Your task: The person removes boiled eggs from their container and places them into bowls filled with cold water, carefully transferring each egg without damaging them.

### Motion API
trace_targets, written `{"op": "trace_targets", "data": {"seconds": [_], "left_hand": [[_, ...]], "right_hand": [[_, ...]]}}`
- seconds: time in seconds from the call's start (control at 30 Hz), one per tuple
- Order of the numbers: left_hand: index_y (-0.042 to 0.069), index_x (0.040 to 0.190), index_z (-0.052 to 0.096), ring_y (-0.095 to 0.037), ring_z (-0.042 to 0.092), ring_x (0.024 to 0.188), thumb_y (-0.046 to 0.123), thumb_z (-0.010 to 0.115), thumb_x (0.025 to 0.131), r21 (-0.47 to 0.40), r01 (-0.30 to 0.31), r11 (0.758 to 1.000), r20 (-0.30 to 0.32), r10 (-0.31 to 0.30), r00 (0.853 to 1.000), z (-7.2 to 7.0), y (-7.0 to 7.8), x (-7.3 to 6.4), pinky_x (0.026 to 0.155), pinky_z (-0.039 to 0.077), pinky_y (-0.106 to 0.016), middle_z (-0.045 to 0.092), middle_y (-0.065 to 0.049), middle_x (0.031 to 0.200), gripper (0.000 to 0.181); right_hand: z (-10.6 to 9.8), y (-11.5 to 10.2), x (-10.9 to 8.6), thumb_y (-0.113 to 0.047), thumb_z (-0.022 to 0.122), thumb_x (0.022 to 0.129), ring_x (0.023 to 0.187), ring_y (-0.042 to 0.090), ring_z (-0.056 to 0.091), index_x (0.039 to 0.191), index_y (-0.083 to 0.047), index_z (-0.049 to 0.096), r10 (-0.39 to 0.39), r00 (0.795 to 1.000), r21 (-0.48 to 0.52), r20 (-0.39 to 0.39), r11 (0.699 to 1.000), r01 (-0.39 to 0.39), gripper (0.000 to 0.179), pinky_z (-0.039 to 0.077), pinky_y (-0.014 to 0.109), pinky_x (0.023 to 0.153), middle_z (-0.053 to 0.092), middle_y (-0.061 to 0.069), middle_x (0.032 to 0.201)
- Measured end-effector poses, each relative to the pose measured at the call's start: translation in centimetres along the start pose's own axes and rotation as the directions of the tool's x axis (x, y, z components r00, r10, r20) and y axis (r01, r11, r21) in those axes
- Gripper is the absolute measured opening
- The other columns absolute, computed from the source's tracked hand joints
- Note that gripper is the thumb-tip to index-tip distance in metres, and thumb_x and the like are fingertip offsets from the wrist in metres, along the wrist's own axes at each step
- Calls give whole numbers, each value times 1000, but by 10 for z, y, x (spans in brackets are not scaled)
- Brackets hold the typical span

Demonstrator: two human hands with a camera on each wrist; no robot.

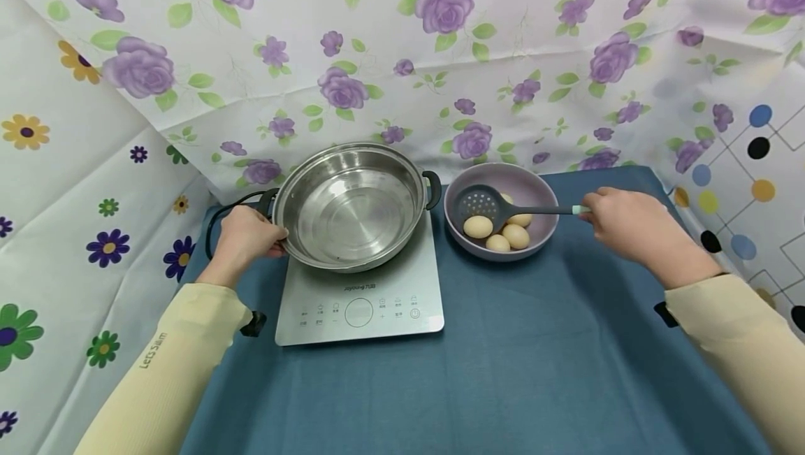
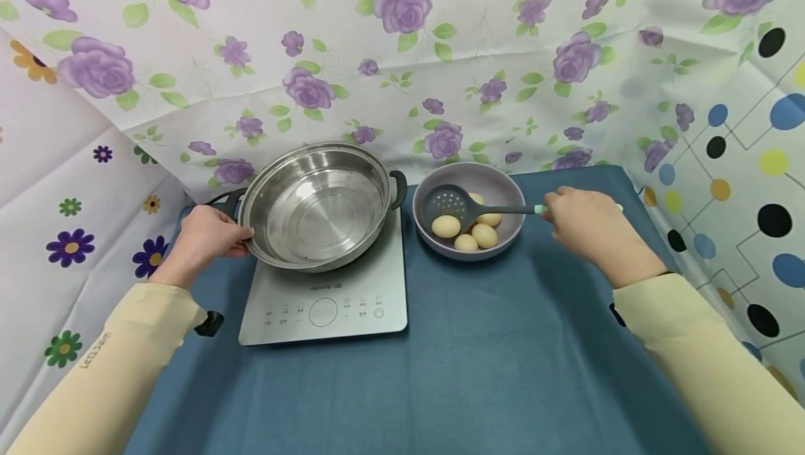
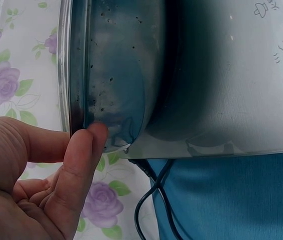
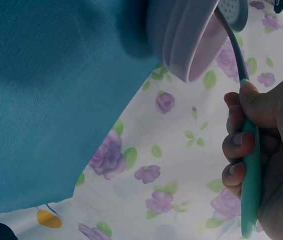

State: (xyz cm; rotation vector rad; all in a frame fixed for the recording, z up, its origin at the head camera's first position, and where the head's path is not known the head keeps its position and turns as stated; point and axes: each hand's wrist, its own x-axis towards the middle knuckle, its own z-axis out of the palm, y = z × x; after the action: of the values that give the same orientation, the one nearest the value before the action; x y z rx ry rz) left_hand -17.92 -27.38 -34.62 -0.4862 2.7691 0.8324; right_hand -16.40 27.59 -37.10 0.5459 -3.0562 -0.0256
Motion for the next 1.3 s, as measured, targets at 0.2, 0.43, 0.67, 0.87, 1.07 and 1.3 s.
{"op": "trace_targets", "data": {"seconds": [0.2,0.43,0.67,0.87,1.07,1.3], "left_hand": [[3,80,73,-14,70,60,25,61,86,2,7,1000,4,-7,1000,-1,1,-1,82,53,-46,71,-5,65,26],[3,79,73,-14,70,60,25,61,86,5,4,1000,6,-4,1000,0,1,-1,82,53,-46,71,-4,63,27],[3,77,73,-15,70,60,26,61,86,2,-4,1000,13,4,1000,0,0,0,81,53,-46,71,-4,64,28],[2,78,73,-14,70,61,26,61,86,4,-7,1000,19,6,1000,-1,0,-1,85,51,-48,71,-5,65,27],[2,78,73,-15,70,60,25,61,85,1,-13,1000,15,13,1000,-1,1,-2,84,52,-48,71,-5,65,27],[2,80,73,-15,70,61,25,61,86,4,-6,1000,21,6,1000,-2,1,-2,87,51,-49,71,-5,65,27]], "right_hand": [[2,-2,-3,-15,65,87,56,15,50,84,-5,63,-39,996,-33,-84,999,36,10,45,34,49,51,3,67],[7,-4,-4,-15,67,85,54,15,48,81,-5,63,-84,982,-68,-169,995,74,12,44,33,49,51,4,66],[10,-3,-3,-14,70,82,52,15,47,79,-4,63,-128,959,-103,-254,989,105,13,44,34,48,51,5,64],[12,-2,-4,-13,71,81,51,17,45,76,-3,61,-174,932,-144,-319,980,133,14,41,35,47,49,6,61],[12,-2,-4,-9,71,80,51,21,47,72,-1,58,-231,883,-184,-409,968,169,16,40,37,47,47,8,59],[13,-1,-4,-8,70,79,51,22,47,73,-1,58,-249,858,-195,-449,964,178,15,39,36,47,47,9,59]]}}
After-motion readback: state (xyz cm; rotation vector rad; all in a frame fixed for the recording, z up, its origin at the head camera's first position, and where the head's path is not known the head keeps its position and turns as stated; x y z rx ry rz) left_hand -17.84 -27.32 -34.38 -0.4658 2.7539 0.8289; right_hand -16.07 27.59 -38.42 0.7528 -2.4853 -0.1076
